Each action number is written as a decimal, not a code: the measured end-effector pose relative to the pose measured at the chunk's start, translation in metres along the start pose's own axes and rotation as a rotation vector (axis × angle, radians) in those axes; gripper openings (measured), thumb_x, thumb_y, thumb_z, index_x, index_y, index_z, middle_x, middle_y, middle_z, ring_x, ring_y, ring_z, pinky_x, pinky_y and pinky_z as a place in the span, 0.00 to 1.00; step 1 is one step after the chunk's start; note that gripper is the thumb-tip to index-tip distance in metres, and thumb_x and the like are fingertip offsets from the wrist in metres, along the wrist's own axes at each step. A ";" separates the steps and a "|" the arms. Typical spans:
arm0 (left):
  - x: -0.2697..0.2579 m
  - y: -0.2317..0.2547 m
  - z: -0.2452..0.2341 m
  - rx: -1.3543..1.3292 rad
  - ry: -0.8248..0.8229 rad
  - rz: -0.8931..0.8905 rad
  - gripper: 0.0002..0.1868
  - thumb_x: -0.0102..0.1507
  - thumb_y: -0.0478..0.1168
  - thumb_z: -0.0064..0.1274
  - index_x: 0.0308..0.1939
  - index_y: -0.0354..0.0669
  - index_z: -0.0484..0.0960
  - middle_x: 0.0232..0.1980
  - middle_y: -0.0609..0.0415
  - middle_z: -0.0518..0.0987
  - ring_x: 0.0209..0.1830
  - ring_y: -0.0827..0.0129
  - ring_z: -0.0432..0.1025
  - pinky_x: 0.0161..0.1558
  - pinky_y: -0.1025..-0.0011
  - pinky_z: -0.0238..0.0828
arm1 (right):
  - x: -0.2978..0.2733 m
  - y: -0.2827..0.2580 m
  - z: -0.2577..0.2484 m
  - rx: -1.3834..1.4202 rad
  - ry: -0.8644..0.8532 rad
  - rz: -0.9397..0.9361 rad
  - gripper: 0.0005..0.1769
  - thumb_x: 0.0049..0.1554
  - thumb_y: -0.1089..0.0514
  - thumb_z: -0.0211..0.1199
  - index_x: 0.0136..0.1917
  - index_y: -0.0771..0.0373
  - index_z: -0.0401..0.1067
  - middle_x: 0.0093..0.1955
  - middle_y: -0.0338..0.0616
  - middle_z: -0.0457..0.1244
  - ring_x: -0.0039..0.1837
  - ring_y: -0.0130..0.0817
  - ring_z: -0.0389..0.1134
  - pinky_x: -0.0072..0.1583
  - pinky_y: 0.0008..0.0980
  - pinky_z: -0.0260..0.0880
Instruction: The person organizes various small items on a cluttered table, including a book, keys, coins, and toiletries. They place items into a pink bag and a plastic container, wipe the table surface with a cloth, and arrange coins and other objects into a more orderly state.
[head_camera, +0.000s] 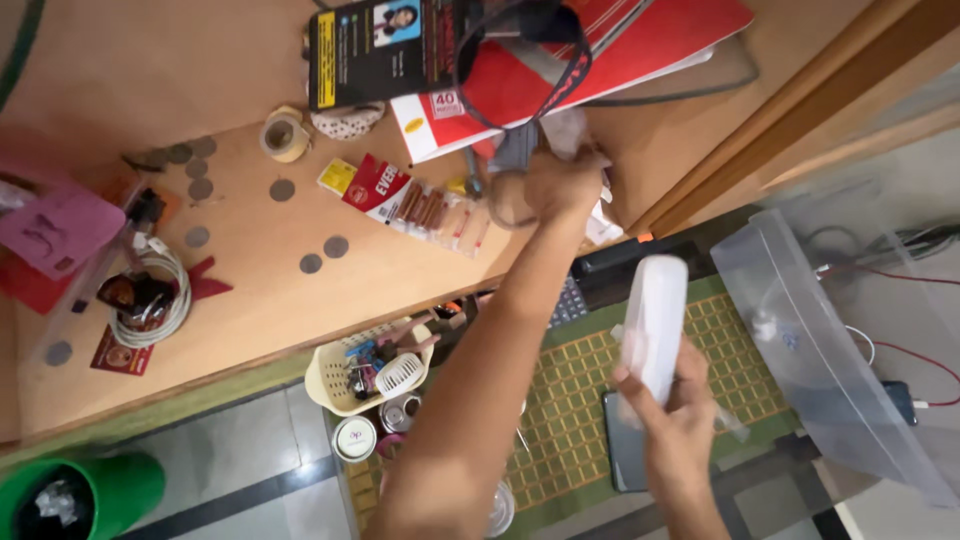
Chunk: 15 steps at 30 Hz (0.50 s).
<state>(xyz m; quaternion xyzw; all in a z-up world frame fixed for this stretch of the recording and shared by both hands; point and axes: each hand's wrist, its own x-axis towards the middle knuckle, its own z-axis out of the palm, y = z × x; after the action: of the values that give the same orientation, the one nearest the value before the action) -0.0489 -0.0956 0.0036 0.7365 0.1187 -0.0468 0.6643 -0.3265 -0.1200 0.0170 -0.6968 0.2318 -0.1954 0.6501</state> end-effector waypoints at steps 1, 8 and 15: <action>0.001 -0.002 -0.006 -0.053 -0.087 0.011 0.16 0.59 0.44 0.56 0.36 0.30 0.86 0.27 0.45 0.86 0.25 0.62 0.82 0.33 0.63 0.77 | 0.001 -0.005 -0.002 -0.009 0.005 0.006 0.37 0.53 0.61 0.68 0.73 0.67 0.61 0.61 0.39 0.62 0.58 0.28 0.66 0.58 0.31 0.68; -0.053 -0.009 -0.108 -0.434 -0.127 0.039 0.14 0.61 0.41 0.56 0.46 0.34 0.82 0.35 0.48 0.83 0.28 0.61 0.78 0.28 0.63 0.74 | 0.027 -0.021 -0.006 0.025 0.021 -0.064 0.40 0.55 0.60 0.66 0.77 0.65 0.56 0.60 0.41 0.63 0.60 0.29 0.66 0.60 0.31 0.67; 0.006 -0.007 -0.023 0.395 -0.041 0.415 0.27 0.53 0.46 0.61 0.51 0.32 0.77 0.41 0.39 0.84 0.44 0.45 0.80 0.49 0.57 0.76 | 0.019 -0.014 0.028 0.221 0.007 -0.022 0.32 0.54 0.62 0.66 0.71 0.66 0.61 0.53 0.44 0.64 0.54 0.34 0.69 0.55 0.34 0.69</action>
<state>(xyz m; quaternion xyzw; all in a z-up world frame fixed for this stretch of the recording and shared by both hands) -0.0466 -0.0717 -0.0020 0.8590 -0.0595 0.0534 0.5058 -0.2938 -0.1074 0.0279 -0.6227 0.2034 -0.2294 0.7199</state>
